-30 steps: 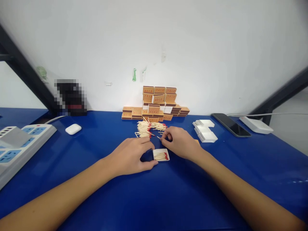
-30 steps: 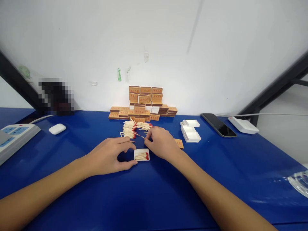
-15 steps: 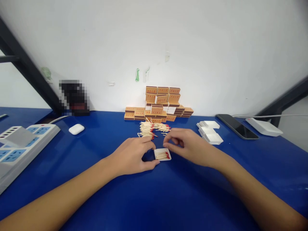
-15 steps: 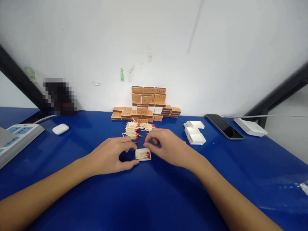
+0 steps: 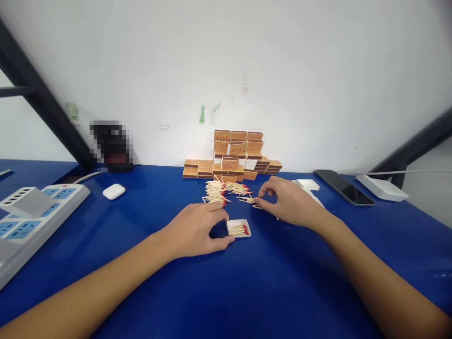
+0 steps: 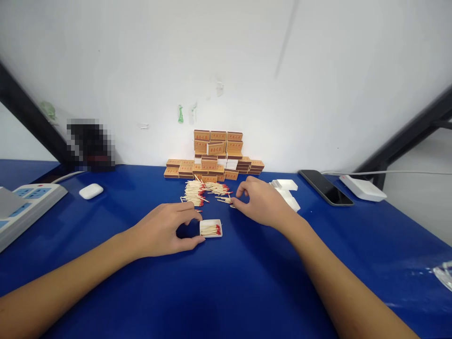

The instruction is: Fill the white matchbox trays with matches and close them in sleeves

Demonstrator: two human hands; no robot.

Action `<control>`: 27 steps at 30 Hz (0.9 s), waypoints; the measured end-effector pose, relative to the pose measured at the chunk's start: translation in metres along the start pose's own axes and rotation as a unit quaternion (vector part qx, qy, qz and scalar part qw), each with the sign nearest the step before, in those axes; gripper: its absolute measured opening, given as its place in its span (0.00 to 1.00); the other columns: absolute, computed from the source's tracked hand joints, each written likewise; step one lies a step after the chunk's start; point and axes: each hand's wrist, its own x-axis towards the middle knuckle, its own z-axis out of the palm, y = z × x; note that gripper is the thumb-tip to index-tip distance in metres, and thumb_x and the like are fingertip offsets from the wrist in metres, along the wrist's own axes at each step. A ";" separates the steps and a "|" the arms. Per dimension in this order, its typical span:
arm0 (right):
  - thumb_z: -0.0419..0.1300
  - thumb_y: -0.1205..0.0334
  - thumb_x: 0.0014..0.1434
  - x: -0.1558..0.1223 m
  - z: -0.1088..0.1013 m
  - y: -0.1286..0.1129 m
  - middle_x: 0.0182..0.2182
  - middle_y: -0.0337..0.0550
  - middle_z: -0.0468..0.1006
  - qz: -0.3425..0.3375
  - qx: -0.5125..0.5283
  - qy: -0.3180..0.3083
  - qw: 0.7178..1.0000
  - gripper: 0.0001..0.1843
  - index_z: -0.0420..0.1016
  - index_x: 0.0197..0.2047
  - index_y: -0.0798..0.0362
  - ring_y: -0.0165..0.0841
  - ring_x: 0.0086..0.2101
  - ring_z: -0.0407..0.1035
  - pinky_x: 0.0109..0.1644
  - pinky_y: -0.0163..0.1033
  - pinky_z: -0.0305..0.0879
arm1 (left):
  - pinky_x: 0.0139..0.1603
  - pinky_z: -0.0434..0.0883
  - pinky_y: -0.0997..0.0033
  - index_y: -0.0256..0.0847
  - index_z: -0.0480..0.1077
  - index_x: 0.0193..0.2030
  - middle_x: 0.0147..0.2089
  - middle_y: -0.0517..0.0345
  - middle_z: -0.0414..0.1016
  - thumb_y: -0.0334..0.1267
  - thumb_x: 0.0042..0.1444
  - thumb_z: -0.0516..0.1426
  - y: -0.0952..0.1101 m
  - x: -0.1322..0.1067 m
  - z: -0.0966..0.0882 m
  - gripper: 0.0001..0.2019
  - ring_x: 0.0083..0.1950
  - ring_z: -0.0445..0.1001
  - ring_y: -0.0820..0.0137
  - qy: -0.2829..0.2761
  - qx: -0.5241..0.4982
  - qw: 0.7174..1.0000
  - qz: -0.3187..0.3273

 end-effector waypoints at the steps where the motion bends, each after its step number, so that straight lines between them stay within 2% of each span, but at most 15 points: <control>1: 0.63 0.55 0.62 0.000 0.000 0.001 0.37 0.44 0.76 -0.001 -0.004 -0.008 1.000 0.08 0.77 0.35 0.51 0.36 0.33 0.71 0.37 0.42 0.63 | 0.38 0.70 0.65 0.42 0.77 0.46 0.39 0.58 0.76 0.51 0.63 0.61 0.000 0.000 0.000 0.15 0.38 0.76 0.66 -0.001 0.001 1.000 0.000; 5: 0.63 0.59 0.60 -0.002 -0.002 0.003 0.38 0.45 0.76 -0.026 0.016 -0.029 0.999 0.05 0.78 0.38 0.50 0.36 0.34 0.71 0.38 0.42 0.65 | 0.37 0.69 0.66 0.42 0.77 0.45 0.40 0.58 0.76 0.51 0.63 0.61 0.000 0.000 0.000 0.15 0.38 0.76 0.66 0.002 0.008 1.000 0.001; 9: 0.61 0.62 0.61 -0.001 0.001 0.002 0.42 0.49 0.75 -0.045 0.054 -0.029 0.997 0.10 0.77 0.46 0.52 0.38 0.38 0.71 0.42 0.43 0.68 | 0.37 0.70 0.65 0.41 0.77 0.46 0.40 0.58 0.76 0.51 0.64 0.60 0.000 0.000 0.000 0.15 0.39 0.76 0.66 0.001 0.008 1.000 0.003; 14: 0.59 0.60 0.65 0.003 0.008 0.005 0.40 0.49 0.75 -0.073 0.078 -0.035 0.994 0.07 0.77 0.41 0.52 0.42 0.43 0.69 0.46 0.46 0.67 | 0.38 0.70 0.65 0.42 0.77 0.47 0.41 0.57 0.77 0.51 0.64 0.60 0.000 0.000 0.001 0.15 0.39 0.77 0.65 0.001 0.006 1.000 0.000; 22: 0.58 0.57 0.67 0.002 0.007 0.005 0.38 0.47 0.74 -0.080 0.095 -0.068 0.990 0.08 0.74 0.38 0.51 0.40 0.41 0.68 0.44 0.43 0.65 | 0.37 0.69 0.65 0.41 0.77 0.48 0.40 0.58 0.77 0.51 0.64 0.60 0.001 -0.001 0.000 0.16 0.38 0.76 0.67 0.002 0.005 1.000 -0.001; 27: 0.58 0.57 0.68 0.002 0.008 0.003 0.38 0.46 0.74 -0.107 0.108 -0.075 0.986 0.09 0.74 0.38 0.51 0.40 0.42 0.68 0.44 0.43 0.64 | 0.35 0.68 0.66 0.42 0.77 0.47 0.39 0.58 0.76 0.51 0.64 0.60 0.000 0.000 0.000 0.15 0.36 0.75 0.68 0.005 0.010 1.000 -0.002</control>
